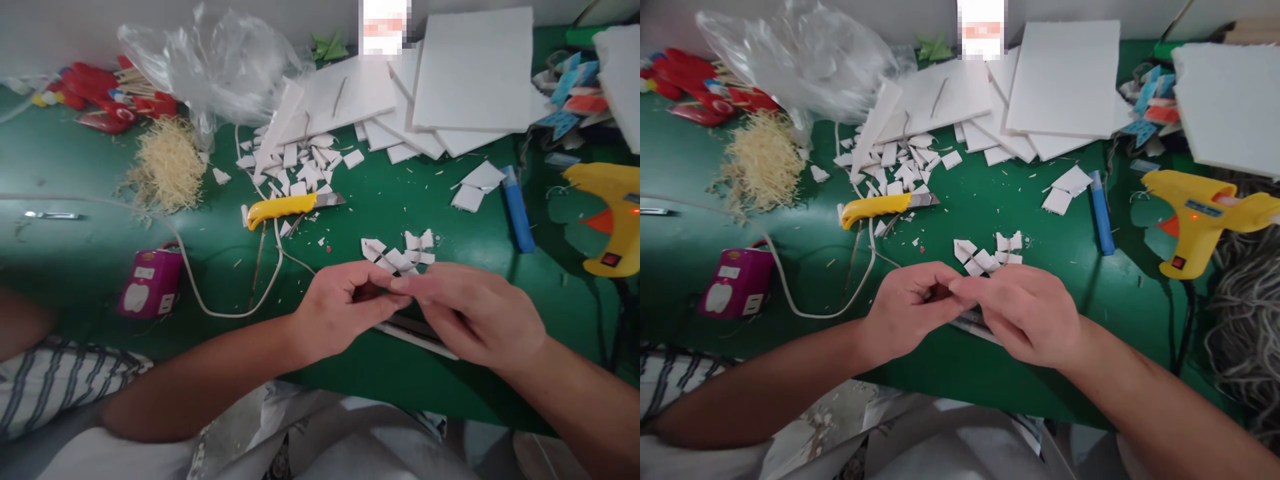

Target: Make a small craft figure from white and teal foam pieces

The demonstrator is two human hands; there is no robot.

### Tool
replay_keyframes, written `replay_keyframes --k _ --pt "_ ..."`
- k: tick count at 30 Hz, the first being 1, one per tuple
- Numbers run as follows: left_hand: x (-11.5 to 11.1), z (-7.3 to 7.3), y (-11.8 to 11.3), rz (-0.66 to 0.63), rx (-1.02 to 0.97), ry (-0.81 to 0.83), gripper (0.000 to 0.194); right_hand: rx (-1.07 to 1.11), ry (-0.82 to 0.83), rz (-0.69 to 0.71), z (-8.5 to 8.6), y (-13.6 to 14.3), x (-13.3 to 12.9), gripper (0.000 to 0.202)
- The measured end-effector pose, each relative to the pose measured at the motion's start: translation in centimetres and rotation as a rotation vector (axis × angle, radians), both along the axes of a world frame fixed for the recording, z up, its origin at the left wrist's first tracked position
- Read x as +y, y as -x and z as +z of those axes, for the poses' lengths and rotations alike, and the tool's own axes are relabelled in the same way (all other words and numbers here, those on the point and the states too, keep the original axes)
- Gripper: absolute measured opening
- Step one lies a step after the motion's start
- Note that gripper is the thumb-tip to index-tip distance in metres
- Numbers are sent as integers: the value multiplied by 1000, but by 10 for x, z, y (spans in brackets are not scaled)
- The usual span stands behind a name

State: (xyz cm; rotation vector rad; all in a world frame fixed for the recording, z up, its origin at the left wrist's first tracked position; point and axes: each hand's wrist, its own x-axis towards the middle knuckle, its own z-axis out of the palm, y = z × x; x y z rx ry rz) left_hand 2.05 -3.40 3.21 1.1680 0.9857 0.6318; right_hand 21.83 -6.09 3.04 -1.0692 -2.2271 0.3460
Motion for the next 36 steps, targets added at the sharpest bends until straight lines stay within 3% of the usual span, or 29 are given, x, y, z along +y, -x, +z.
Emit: replay_keyframes --k 3,6,14,19,30,36 --pt "2 -1 1 63 6 8 10 134 -29 -28 1 1 3 55" --pt "5 -2 3 98 26 3 15 162 -105 -28 -1 2 10 60" --pt "6 -4 2 78 -83 -4 11 75 -175 -5 -3 6 10 40" --pt "8 -5 3 45 -33 -26 15 15 -221 -29 4 8 6 35" --pt "-2 -11 5 -61 33 22 18 15 -76 82 1 2 7 28" --pt "-4 -11 6 -79 53 11 16 -21 -57 45 2 5 5 22"
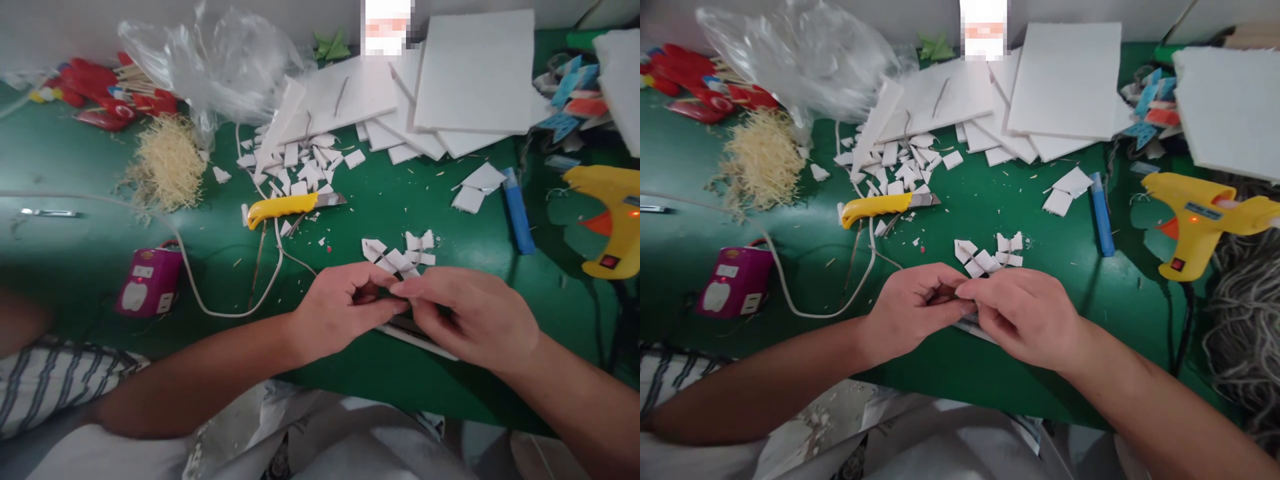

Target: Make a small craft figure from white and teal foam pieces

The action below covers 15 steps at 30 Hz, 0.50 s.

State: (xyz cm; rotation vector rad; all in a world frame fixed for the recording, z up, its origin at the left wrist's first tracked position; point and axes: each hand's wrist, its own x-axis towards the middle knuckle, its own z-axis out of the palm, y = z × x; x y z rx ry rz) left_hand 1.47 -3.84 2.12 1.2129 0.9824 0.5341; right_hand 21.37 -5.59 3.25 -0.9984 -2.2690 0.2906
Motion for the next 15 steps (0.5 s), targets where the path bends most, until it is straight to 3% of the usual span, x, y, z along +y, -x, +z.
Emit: replay_keyframes --k 6,11,15 --pt "1 0 1 97 -46 -66 8 36 60 3 -1 1 1 26" --pt "13 0 11 255 -17 -160 10 -148 -150 -151 0 -1 9 18" --pt "26 -2 21 356 3 -193 11 -325 -80 -183 1 -1 14 23"
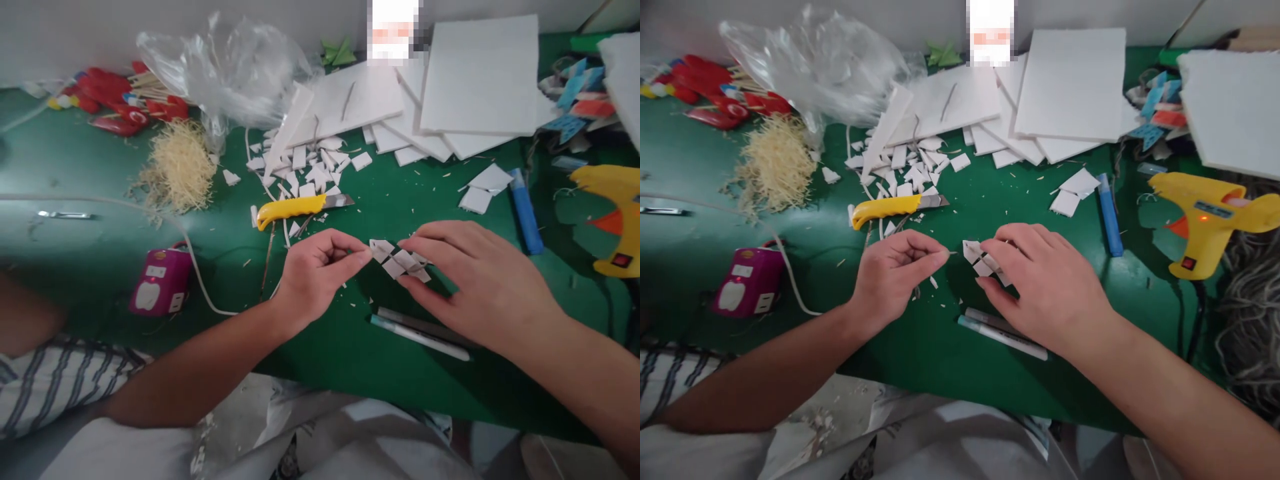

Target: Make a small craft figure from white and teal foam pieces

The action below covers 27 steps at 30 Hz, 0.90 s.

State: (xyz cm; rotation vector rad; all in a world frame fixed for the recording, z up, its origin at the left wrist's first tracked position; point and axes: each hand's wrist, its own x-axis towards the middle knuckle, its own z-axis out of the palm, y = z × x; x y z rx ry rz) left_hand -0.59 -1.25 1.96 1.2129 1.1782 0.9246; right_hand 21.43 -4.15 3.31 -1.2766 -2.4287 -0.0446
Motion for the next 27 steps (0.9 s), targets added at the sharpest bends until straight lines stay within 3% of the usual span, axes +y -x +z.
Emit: replay_keyframes --k 7,14,21,27 --pt "2 -8 3 21 -15 23 15 -73 126 -35 -11 14 11 30" --pt "1 -2 0 -17 -49 101 10 -94 137 -43 -26 22 17 23" --pt "1 -4 0 1 -24 10 10 184 175 -32 -28 17 14 50" --pt "0 -5 -3 25 -47 -28 11 385 244 -24 -19 13 14 29"
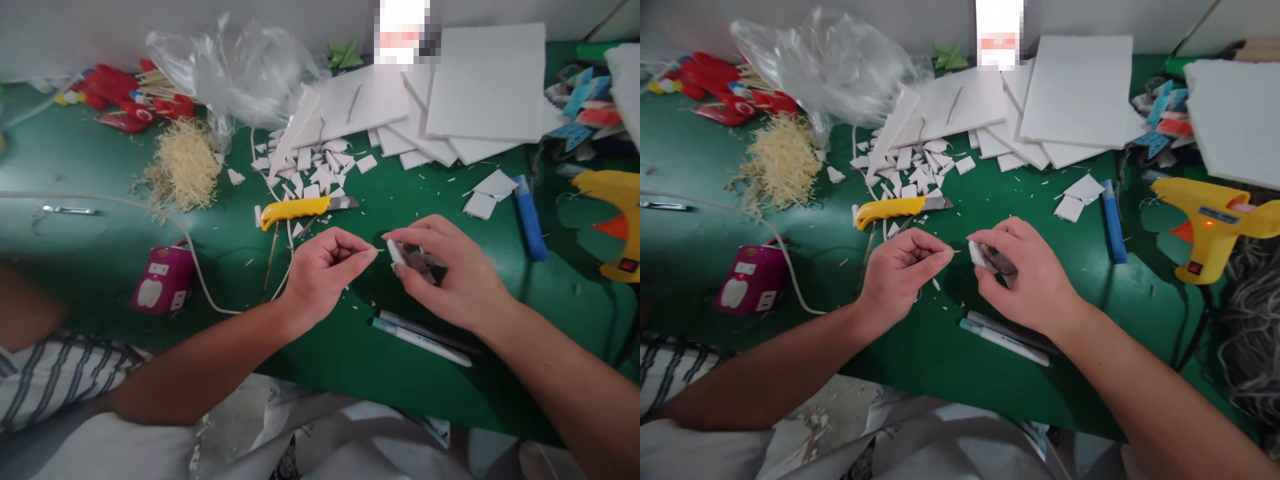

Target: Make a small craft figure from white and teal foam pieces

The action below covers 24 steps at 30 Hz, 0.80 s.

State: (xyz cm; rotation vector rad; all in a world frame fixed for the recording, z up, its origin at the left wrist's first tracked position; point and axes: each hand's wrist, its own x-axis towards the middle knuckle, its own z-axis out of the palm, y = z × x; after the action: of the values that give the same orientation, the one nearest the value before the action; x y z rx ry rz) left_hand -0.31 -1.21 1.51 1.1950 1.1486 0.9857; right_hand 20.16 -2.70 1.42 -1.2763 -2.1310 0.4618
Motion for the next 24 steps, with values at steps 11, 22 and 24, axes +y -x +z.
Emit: replay_keyframes --k 11,22,24 --pt "-4 1 -6 -57 26 -31 10 86 12 -32 6 1 -8 22" --pt "-4 0 -7 -72 22 -46 9 52 -25 -22 2 2 -9 25" --pt "-4 1 -7 -74 28 -40 9 33 -32 -17 1 2 -9 26"
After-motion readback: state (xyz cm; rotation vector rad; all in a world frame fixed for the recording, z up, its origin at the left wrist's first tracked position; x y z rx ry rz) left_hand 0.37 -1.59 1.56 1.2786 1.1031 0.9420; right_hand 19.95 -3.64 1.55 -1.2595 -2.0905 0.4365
